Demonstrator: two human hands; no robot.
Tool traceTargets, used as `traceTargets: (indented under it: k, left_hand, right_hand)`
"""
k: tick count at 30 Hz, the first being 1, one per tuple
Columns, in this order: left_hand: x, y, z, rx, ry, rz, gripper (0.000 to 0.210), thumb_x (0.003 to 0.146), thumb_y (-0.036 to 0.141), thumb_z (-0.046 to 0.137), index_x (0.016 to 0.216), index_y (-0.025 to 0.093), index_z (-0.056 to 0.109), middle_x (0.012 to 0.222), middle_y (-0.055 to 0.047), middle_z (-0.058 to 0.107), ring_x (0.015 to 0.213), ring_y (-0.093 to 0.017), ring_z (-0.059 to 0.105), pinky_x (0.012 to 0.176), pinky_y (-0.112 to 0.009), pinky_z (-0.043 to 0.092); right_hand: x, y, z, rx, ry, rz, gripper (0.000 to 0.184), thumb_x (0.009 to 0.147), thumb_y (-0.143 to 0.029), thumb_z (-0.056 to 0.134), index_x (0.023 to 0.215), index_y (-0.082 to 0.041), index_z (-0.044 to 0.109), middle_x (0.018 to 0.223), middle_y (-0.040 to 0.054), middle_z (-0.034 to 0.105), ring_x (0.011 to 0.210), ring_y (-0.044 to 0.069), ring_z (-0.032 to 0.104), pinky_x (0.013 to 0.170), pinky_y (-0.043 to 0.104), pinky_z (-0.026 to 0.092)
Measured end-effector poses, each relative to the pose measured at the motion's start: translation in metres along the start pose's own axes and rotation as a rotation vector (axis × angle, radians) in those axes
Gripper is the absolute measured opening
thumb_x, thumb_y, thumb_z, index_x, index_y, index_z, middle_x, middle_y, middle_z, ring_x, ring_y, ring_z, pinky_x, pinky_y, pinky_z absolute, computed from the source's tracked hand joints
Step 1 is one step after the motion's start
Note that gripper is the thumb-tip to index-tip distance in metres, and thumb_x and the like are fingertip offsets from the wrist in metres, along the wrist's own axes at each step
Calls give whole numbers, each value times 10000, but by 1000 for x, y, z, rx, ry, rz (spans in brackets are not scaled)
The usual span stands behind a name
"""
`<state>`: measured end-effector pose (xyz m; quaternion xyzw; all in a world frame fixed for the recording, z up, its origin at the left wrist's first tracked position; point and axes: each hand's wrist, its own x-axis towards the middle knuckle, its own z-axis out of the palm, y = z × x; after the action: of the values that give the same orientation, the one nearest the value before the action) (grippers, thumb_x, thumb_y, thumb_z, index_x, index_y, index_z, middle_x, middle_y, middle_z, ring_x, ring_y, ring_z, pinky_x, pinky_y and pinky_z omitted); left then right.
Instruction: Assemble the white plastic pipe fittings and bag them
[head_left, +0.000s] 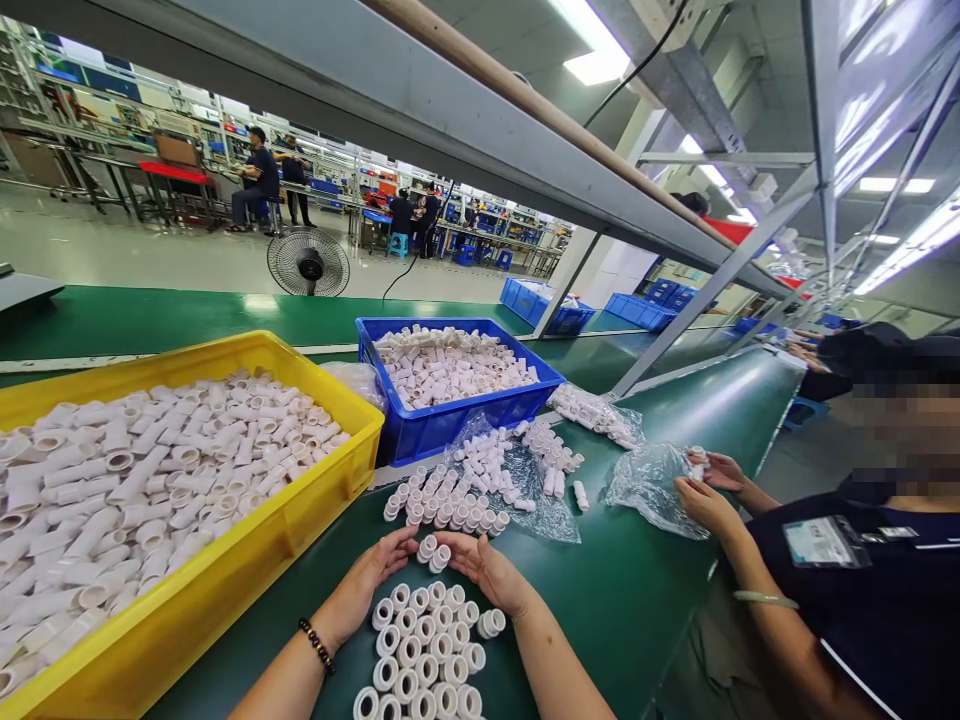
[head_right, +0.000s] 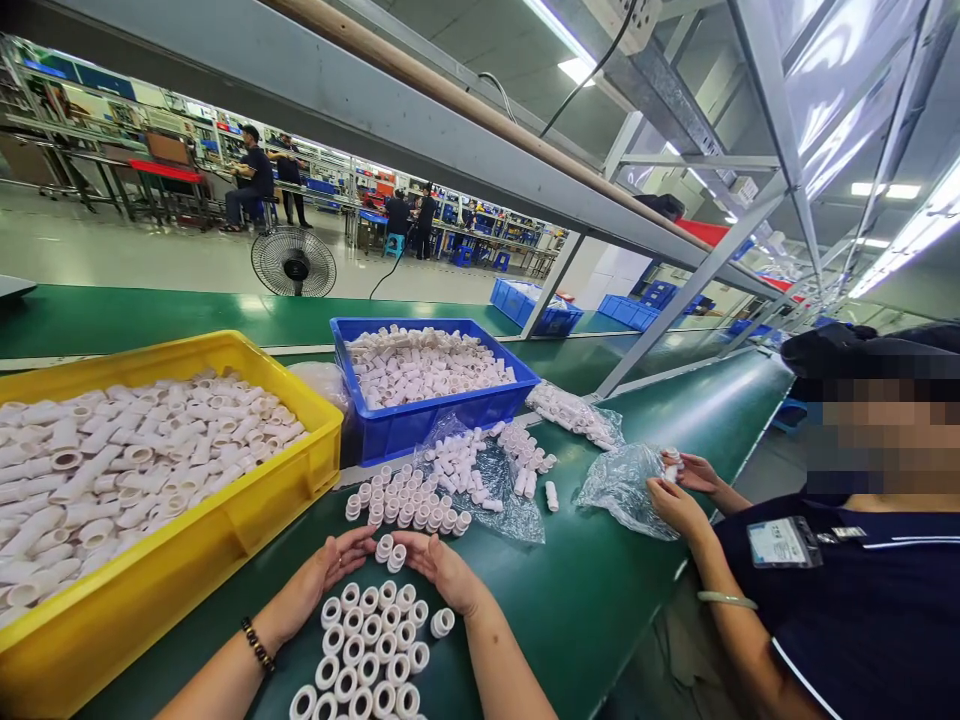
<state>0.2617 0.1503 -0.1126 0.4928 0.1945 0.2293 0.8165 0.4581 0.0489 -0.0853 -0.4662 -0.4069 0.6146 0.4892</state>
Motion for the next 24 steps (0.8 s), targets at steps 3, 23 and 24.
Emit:
traceTargets:
  k: [3, 23, 24]
  left_hand:
    - [0, -3, -1, 5, -15, 14, 567, 791, 539, 329, 1150, 152, 536, 1115, -126, 588, 1111, -269, 464, 1004, -426, 263]
    - [-8, 6, 5, -15, -212, -70, 553, 835, 493, 228, 1186, 165, 502, 1247, -110, 511, 1181, -267, 396, 1014, -450, 230]
    - [-8, 5, 5, -18, -213, -67, 552, 837, 490, 227, 1187, 164, 501, 1248, -111, 510, 1181, -265, 396, 1014, -446, 233]
  right_hand:
    - [-4, -4, 9, 0, -92, 11, 705, 745, -683, 299, 1154, -158, 532, 1168, 126, 542, 1138, 263, 434, 984, 422, 216]
    - [-15, -2, -63, 93, 680, -278, 612, 750, -670, 311, 1028, -206, 597, 1028, 90, 631, 1028, 249, 522, 933, 427, 316]
    - [-13, -1, -60, 79, 656, -247, 614, 750, -670, 310, 1049, -208, 584, 1038, 90, 628, 1024, 249, 523, 928, 423, 314]
